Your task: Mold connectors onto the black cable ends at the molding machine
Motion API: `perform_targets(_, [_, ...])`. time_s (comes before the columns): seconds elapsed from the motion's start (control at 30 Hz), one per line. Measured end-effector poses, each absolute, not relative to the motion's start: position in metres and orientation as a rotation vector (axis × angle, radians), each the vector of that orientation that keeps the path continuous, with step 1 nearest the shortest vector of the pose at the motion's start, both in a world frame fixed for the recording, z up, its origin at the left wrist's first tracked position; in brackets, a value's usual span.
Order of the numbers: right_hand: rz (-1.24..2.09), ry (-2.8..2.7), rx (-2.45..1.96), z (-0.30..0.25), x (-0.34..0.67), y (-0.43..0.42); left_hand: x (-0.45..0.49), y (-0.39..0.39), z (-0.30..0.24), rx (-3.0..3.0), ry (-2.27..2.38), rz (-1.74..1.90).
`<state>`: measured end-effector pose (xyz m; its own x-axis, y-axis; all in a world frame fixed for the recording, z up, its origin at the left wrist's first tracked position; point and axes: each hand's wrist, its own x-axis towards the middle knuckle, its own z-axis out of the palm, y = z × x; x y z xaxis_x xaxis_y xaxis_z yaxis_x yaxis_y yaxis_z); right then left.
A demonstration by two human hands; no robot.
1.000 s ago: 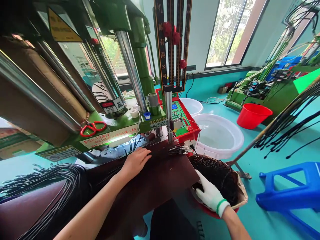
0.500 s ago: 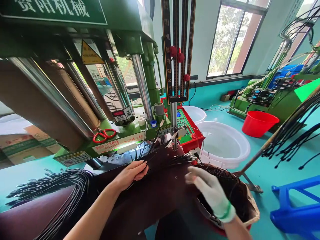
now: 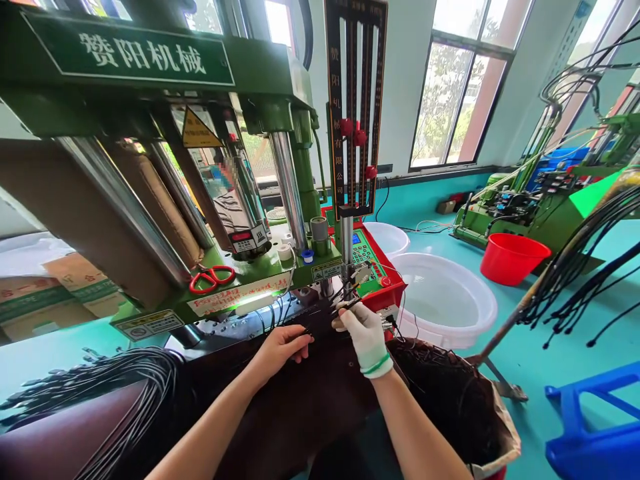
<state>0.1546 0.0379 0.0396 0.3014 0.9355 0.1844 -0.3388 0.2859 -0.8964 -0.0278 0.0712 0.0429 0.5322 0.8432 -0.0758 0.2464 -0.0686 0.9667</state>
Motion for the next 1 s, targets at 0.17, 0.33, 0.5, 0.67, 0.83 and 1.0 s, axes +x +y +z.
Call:
perform_targets(0.17, [1.08,-0.632,-0.722,0.027,0.157,0.053,-0.021,0.074,0.038,1.666,1.009,0.638])
perform_targets(0.33, [0.99,-0.441,-0.648,0.013,0.151,0.068,-0.021,0.076,0.038,1.824,0.998,0.566])
perform_targets(0.5, [0.903,-0.325,-0.642,0.009,0.15,0.069,-0.02,0.077,0.04,1.888,1.018,0.527])
perform_targets(0.67, [0.89,-0.276,-0.645,0.01,0.153,0.067,-0.022,0.073,0.048,1.994,1.043,0.523])
perform_targets(0.83, [0.971,-0.285,-0.617,0.009,0.156,0.066,-0.023,0.07,0.049,2.012,1.032,0.512])
perform_targets(1.0, [1.209,-0.405,-0.524,0.012,0.154,0.06,-0.019,0.072,0.047,1.997,1.09,0.529])
